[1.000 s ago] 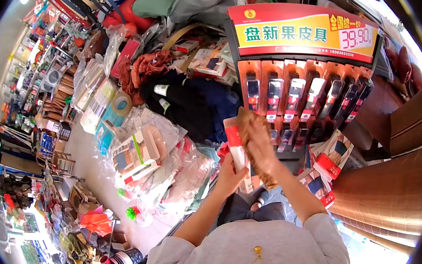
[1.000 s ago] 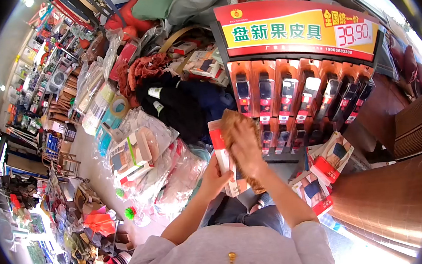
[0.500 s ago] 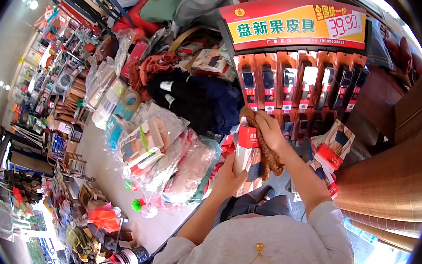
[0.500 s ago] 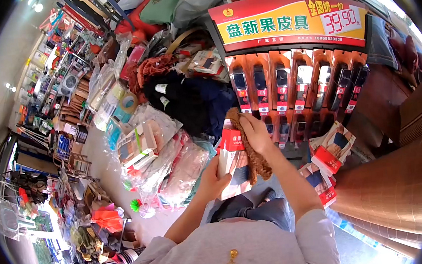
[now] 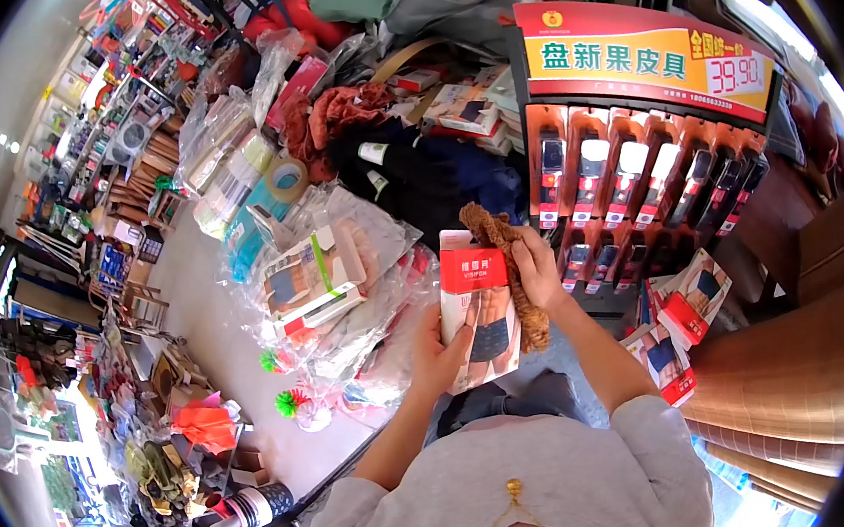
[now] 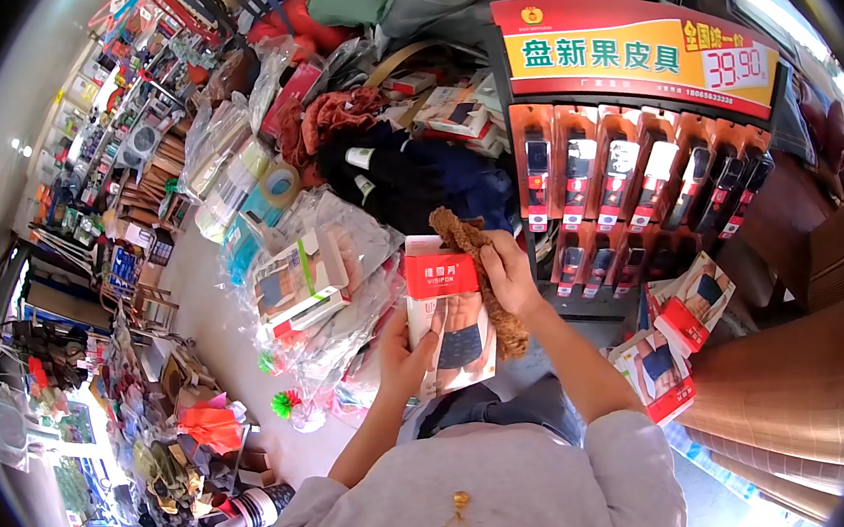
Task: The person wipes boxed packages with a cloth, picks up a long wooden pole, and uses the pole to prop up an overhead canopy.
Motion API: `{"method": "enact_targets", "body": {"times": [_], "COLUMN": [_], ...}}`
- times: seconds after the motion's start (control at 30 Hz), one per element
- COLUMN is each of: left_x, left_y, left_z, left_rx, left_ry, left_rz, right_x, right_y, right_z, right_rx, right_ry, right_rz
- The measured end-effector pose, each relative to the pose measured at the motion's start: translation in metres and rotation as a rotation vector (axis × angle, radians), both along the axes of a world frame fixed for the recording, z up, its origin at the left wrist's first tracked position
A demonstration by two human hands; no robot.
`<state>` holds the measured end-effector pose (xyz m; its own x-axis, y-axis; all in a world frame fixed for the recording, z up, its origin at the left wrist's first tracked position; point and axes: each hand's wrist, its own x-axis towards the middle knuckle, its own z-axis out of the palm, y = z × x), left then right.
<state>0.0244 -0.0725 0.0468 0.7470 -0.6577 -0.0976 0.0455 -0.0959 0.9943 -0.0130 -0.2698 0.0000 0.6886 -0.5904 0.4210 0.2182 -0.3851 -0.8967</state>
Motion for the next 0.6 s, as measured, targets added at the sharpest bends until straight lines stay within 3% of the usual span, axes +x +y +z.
{"method": "enact_targets", "body": {"times": [0.03,0.07,0.1,0.2,0.23,0.3,0.37,0.43,0.5,0.6], "left_x": [0.006,0.011,0.016,0.029,0.031,0.034,0.039,0.040,0.041,0.047], "left_y": [0.002,0.004,0.006,0.008,0.009,0.010,0.015,0.014,0.016,0.017], "left_z": [-0.009,-0.018,-0.023,0.000,-0.001,-0.006,-0.011,-0.005,0.005,0.000], "left_rx": [-0.002,-0.016,-0.026,0.090,0.095,0.100,0.101,0.009,-0.001,-0.042], "left_ry": [0.004,-0.127,-0.257,-0.342,-0.341,-0.072,-0.192,-0.118,-0.051,0.038], "left_rz": [0.003,0.007,0.010,-0.035,-0.039,-0.068,-0.030,0.044,0.086,0.070], "right_x": [0.003,0.008,0.013,0.026,0.032,0.041,0.049,0.049,0.047,0.039], "right_y": [0.005,0.010,0.014,0.028,0.035,0.042,0.038,0.029,0.019,0.024], "right_z": [-0.003,-0.005,0.004,0.042,0.054,0.075,0.063,0.049,0.020,-0.011], "right_rx": [0.031,-0.129,-0.126,-0.467,-0.461,-0.569,-0.444,-0.306,-0.343,0.195], "right_ry": [0.012,-0.039,-0.035,-0.052,-0.050,-0.128,-0.144,-0.106,-0.024,-0.025], "right_rz": [-0.027,-0.063,-0.062,-0.045,-0.048,0.059,0.088,0.079,0.062,-0.001]}}
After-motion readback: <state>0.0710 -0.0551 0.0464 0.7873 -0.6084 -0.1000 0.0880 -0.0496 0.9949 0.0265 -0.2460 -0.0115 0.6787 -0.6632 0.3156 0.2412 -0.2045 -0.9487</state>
